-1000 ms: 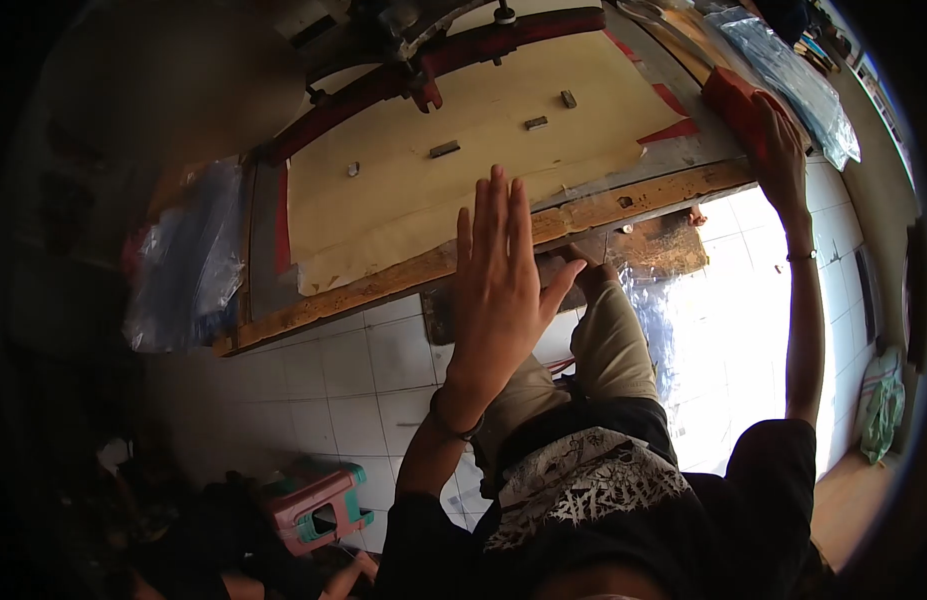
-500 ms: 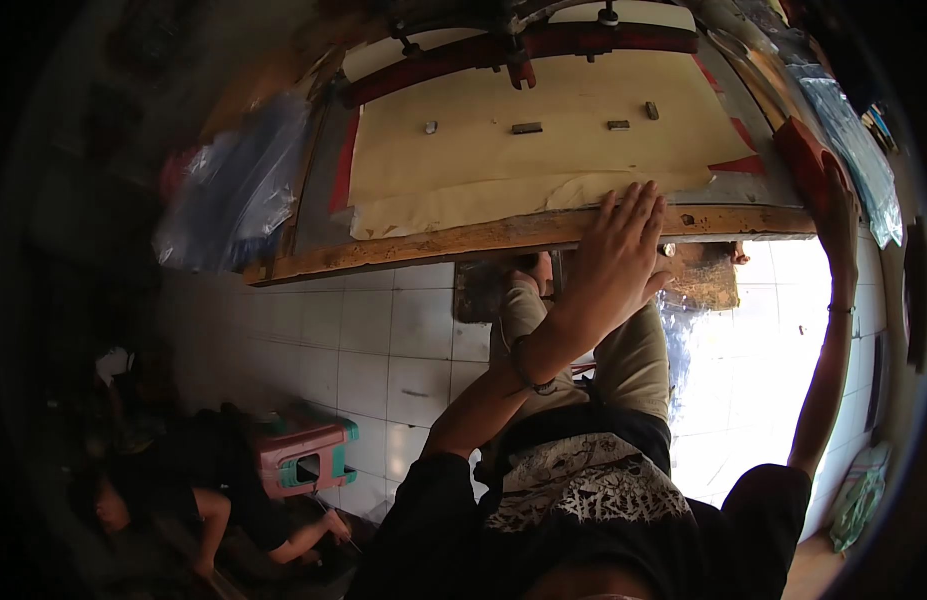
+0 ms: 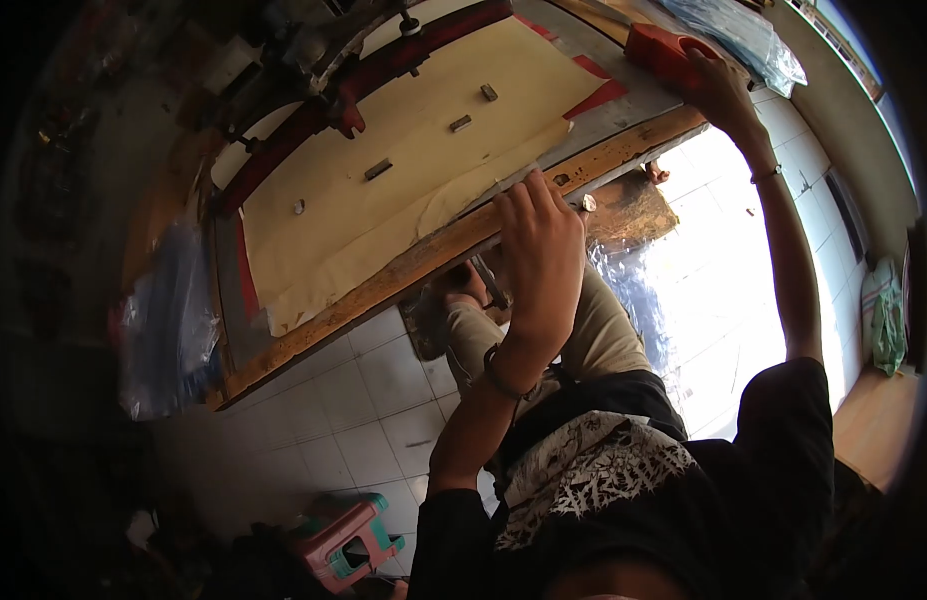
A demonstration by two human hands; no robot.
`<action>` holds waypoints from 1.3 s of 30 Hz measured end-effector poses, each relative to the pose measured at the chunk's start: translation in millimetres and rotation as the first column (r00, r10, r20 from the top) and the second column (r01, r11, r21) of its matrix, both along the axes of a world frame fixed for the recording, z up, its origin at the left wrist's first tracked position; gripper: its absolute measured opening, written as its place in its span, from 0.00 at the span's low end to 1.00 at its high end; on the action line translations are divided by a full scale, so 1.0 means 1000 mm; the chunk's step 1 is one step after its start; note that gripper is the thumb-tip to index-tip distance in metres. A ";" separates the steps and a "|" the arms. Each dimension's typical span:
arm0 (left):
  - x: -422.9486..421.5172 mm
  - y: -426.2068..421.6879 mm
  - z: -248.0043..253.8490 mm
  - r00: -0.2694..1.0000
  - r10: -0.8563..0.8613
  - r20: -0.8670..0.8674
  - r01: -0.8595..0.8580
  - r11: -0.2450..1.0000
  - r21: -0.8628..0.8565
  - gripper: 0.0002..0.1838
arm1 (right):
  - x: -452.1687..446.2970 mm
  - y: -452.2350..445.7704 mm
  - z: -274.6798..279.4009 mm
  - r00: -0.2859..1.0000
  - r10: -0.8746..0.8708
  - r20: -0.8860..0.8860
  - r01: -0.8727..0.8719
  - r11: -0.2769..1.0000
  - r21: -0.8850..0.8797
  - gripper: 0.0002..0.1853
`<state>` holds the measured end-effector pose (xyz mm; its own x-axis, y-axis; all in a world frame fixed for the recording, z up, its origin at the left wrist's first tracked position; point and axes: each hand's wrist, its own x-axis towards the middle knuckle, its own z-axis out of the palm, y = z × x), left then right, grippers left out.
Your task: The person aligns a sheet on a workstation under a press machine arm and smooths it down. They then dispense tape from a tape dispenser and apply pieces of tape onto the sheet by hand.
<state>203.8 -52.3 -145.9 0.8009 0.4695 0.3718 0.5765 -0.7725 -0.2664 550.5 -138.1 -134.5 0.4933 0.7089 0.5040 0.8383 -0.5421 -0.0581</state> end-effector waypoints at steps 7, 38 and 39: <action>-0.041 -0.004 0.011 0.974 -0.181 0.133 0.211 0.941 -0.263 0.20 | -0.005 0.003 0.002 0.997 -0.072 -0.023 0.071 0.996 -0.056 0.30; -0.092 -0.006 -0.008 0.803 -0.147 0.578 0.550 0.556 -0.623 0.26 | -0.136 -0.084 0.012 0.739 0.314 -0.597 -0.114 0.930 0.348 0.24; -0.090 -0.006 -0.001 0.717 -0.124 0.686 0.635 0.521 -0.570 0.22 | -0.154 -0.088 0.006 0.724 0.358 -0.590 -0.168 0.920 0.353 0.26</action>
